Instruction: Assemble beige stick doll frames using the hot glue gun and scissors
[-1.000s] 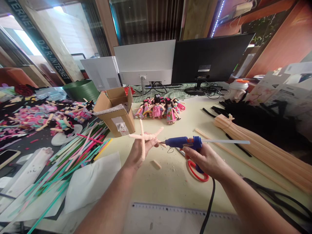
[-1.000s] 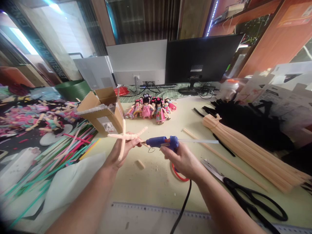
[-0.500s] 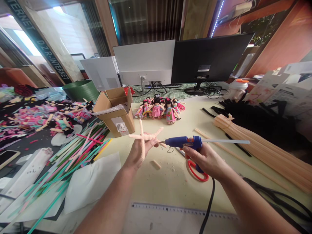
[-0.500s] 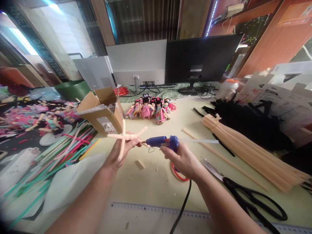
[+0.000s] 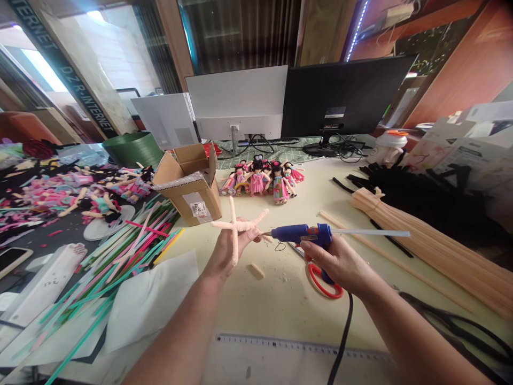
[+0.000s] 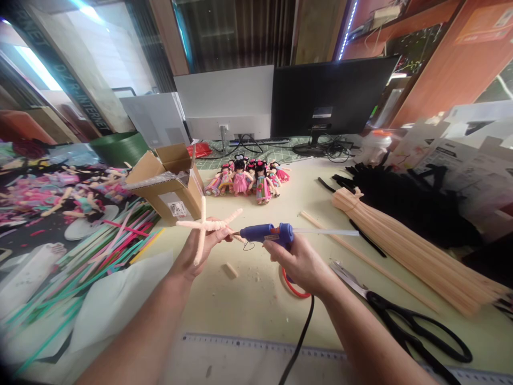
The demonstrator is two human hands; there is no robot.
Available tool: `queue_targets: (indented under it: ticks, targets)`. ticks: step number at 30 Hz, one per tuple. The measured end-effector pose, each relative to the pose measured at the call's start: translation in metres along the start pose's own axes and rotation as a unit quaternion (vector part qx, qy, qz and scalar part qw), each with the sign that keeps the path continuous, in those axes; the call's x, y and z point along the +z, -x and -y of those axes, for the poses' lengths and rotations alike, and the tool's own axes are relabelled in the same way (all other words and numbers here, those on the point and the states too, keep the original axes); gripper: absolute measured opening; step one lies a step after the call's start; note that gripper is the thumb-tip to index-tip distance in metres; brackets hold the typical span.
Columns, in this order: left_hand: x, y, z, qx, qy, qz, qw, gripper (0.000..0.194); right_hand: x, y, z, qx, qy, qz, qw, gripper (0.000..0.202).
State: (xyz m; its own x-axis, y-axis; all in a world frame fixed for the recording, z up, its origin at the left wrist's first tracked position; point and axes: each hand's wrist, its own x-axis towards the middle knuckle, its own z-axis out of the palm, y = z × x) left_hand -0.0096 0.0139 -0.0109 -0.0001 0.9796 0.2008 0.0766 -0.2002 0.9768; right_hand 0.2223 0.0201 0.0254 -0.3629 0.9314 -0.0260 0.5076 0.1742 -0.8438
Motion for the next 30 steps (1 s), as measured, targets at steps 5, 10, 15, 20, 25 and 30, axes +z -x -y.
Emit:
queue_targets:
  ticks: [5,10,15,20,25,30]
  targets:
    - [0.0,0.0,0.0,0.004,-0.014,0.002,1.0,0.019,0.0,0.0,0.001,-0.009,-0.005,0.005,1.0,0.03]
    - [0.0,0.001,0.001,0.01,-0.017,0.004,1.0,0.02,0.001,0.001,0.002,-0.022,-0.007,0.009,1.0,0.028]
    - [0.0,0.0,0.0,0.002,-0.025,-0.004,1.0,0.021,0.005,0.004,0.005,-0.014,0.02,0.003,1.0,0.03]
    - [-0.001,-0.001,0.0,-0.005,-0.015,-0.011,1.0,0.022,-0.003,-0.001,-0.007,-0.012,0.086,-0.059,0.994,0.032]
    - [-0.001,-0.003,0.004,-0.035,0.012,-0.01,0.999,0.023,-0.032,-0.015,-0.038,0.085,0.189,-0.153,0.966,0.044]
    - [0.0,-0.004,0.006,-0.091,0.072,-0.022,0.993,0.021,-0.046,-0.024,-0.067,0.163,0.269,-0.185,0.931,0.05]
